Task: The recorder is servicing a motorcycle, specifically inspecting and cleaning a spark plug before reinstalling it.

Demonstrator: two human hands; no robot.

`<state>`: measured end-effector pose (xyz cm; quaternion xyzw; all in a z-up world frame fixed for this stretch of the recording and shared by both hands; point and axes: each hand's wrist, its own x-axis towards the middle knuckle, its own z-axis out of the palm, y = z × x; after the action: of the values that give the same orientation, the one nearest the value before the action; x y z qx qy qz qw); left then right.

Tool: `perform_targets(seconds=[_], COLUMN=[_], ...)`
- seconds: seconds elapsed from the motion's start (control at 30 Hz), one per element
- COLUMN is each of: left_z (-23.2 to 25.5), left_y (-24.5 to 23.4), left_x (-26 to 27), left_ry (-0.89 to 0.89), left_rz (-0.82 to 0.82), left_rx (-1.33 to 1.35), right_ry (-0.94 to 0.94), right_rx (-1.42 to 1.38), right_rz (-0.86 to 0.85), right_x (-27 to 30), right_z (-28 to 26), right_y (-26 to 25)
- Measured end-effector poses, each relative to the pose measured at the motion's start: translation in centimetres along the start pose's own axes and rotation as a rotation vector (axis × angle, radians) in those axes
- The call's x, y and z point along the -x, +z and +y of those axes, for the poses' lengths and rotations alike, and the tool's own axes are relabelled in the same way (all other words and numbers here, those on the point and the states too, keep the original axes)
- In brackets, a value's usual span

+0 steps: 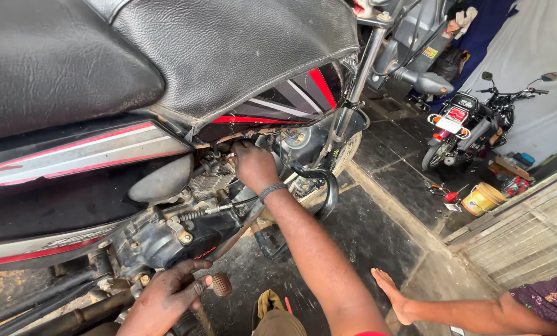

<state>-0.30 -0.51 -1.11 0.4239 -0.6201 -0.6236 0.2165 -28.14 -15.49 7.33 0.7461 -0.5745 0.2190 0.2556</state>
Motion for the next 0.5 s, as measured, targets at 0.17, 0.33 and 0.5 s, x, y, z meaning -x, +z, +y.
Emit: perform_targets(seconds=[0.17,0.33,0.5], left_z=[-0.1,0.5,-0.9], left_y=[-0.2,-0.3,-0.2], left_x=[0.0,0.2,-0.3], left_ry=[0.000,-0.013,0.034], left_rz=[0.011,0.007,0.019], left_rx=[-0.095,-0.121,-0.043], right_ry=[0.100,0.134,0.300], right_rx=[0.087,0.025,-0.207], right_rz=[-0.137,-0.128,0.000], right_x=[-0.2,0.3,3.5], right_z=[-0.3,-0.4,-0.6], right_y=[0.2,-0.6,-1.2])
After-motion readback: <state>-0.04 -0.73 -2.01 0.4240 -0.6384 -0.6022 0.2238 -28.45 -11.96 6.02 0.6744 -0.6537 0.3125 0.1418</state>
